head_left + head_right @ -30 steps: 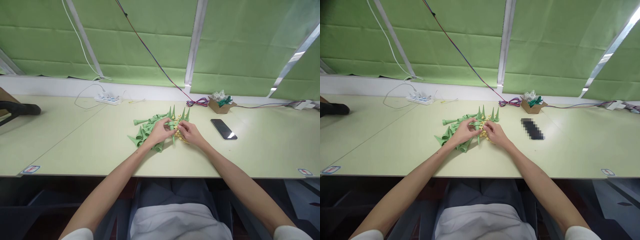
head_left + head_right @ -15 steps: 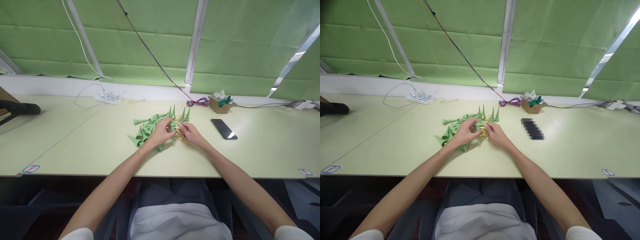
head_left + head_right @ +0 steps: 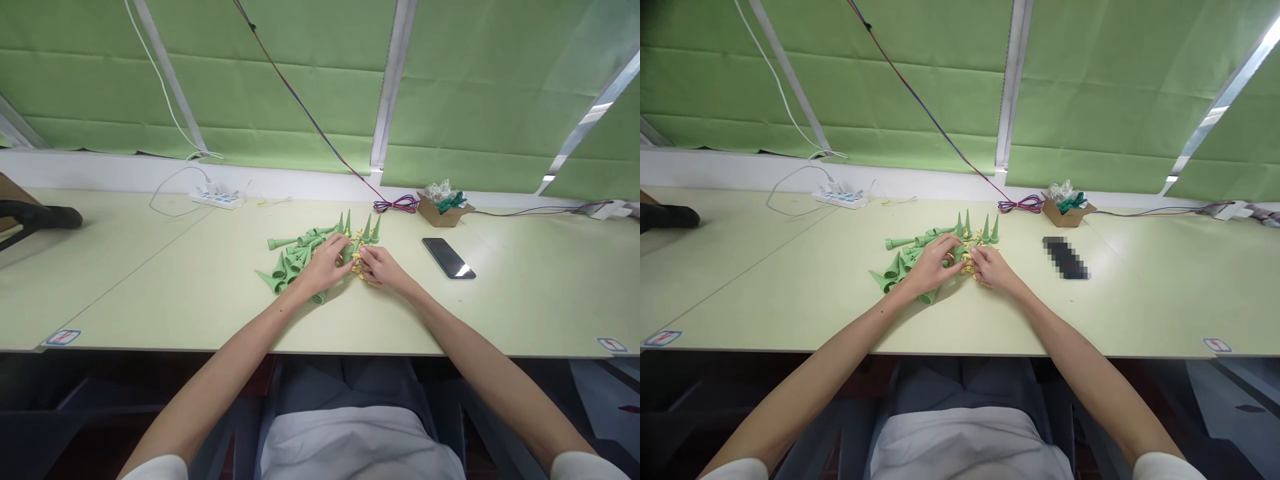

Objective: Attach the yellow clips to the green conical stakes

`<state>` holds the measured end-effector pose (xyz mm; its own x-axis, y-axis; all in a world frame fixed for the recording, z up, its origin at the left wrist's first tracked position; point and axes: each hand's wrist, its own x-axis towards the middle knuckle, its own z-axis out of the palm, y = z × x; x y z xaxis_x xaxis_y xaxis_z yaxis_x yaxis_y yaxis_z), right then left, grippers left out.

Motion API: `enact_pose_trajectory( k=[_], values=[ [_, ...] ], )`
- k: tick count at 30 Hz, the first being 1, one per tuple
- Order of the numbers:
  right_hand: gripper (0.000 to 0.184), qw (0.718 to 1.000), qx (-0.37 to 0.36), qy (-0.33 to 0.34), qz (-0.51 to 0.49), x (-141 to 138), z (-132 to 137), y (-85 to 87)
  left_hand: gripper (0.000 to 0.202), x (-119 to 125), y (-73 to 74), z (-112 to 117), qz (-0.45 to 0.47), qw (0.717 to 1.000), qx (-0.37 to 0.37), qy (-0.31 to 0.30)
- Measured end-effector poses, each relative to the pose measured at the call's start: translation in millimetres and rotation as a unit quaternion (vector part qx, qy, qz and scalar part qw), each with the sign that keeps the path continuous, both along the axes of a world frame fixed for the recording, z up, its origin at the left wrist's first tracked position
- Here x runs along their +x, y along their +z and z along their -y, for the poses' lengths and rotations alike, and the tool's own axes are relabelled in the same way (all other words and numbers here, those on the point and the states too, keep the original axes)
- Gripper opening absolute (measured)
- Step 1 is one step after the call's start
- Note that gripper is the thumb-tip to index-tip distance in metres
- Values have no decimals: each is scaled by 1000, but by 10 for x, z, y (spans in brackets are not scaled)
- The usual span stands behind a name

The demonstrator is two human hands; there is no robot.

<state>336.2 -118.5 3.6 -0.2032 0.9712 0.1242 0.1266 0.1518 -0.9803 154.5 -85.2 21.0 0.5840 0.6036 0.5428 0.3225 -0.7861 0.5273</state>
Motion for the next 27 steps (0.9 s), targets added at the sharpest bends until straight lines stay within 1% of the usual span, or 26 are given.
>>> enact_pose_trajectory(
  k=[7, 10, 13, 16, 18, 21, 23, 25, 27],
  values=[
    [51, 1000, -13, 9, -15, 10, 20, 4, 15, -11, 2, 0, -8, 1000, 22, -14],
    [52, 1000, -17, 9, -22, 3, 26, 15, 16, -6, 7, 0, 1, 1000, 18, -17],
    [51, 1000, -7, -6, -22, -14, 17, 21, 22, 8, 14, -5, 36, 999, -27, 1],
    [49, 997, 55, -46, 19, -30, 7, 20, 28, 14, 27, -15, 86, 989, -118, 20],
    [46, 989, 109, -74, 72, -34, 10, 17, 31, 11, 37, -25, 118, 973, -199, 20],
    [39, 966, 178, -96, 162, -31, 33, 13, 36, 6, 48, -48, 194, 932, -306, 9],
    [30, 953, 208, -89, 202, -31, 50, 7, 38, 8, 47, -70, 250, 901, -353, 13],
    [20, 948, 224, -67, 214, -38, 61, -6, 37, 15, 37, -94, 290, 875, -387, 31],
    [18, 950, 232, -44, 206, -51, 63, -23, 36, 23, 23, -111, 310, 859, -405, 49]
  ],
)
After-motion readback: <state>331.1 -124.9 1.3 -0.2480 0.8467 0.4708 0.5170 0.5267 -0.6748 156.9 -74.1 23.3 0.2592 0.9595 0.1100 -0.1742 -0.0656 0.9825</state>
